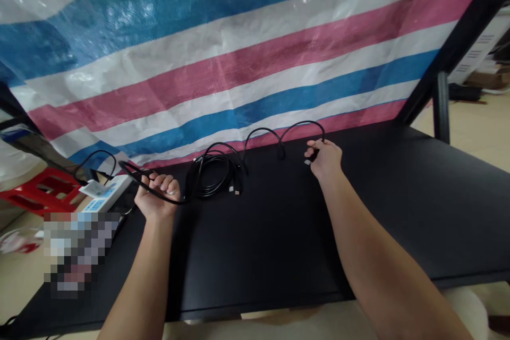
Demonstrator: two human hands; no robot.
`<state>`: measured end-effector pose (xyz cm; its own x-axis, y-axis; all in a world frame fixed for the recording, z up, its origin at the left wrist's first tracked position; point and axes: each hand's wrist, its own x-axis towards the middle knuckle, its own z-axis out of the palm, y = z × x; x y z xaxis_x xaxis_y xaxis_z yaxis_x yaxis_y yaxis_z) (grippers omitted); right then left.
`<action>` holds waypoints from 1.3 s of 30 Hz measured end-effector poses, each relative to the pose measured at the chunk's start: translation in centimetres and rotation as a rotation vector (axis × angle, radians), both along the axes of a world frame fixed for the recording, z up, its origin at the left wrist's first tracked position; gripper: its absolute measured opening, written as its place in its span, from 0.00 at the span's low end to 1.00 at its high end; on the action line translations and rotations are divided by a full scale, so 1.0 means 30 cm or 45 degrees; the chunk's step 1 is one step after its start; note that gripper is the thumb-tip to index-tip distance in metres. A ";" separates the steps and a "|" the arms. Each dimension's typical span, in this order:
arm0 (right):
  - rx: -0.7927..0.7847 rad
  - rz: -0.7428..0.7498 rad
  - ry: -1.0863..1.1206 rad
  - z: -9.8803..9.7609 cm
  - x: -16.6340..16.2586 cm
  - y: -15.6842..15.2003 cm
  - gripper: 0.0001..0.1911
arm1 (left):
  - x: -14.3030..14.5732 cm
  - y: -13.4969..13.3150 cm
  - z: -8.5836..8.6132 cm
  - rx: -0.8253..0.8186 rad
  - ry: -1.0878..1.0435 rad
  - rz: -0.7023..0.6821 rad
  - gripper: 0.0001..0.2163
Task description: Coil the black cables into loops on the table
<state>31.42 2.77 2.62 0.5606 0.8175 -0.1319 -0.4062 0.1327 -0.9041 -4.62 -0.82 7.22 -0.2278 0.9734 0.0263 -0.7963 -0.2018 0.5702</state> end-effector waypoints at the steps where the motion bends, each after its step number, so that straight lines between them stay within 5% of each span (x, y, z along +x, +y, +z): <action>1: 0.041 0.034 0.040 0.004 0.005 -0.005 0.15 | -0.002 0.002 -0.002 -0.011 0.014 0.019 0.15; 8: 0.297 0.218 0.040 0.021 -0.016 -0.029 0.14 | -0.013 0.011 -0.001 -0.063 0.062 0.115 0.16; 18: 0.188 0.169 -0.761 0.026 -0.231 -0.060 0.26 | 0.055 0.013 -0.004 -0.023 0.170 0.054 0.16; 26: 0.090 -0.023 -0.383 0.031 -0.212 -0.033 0.26 | 0.083 0.011 -0.009 -0.083 0.226 0.038 0.15; 33: 0.137 -0.112 -1.023 0.030 -0.266 -0.073 0.24 | 0.168 0.001 -0.044 -0.024 0.394 -0.103 0.14; 39: 0.106 0.023 -0.360 0.045 -0.233 -0.043 0.23 | 0.188 0.005 -0.052 -0.194 0.515 -0.073 0.15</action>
<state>24.44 1.47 3.97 0.5510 0.8290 0.0958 -0.1423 0.2064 -0.9681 1.02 -0.68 5.65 -0.1737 0.9839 -0.0424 -0.5102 -0.0531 0.8584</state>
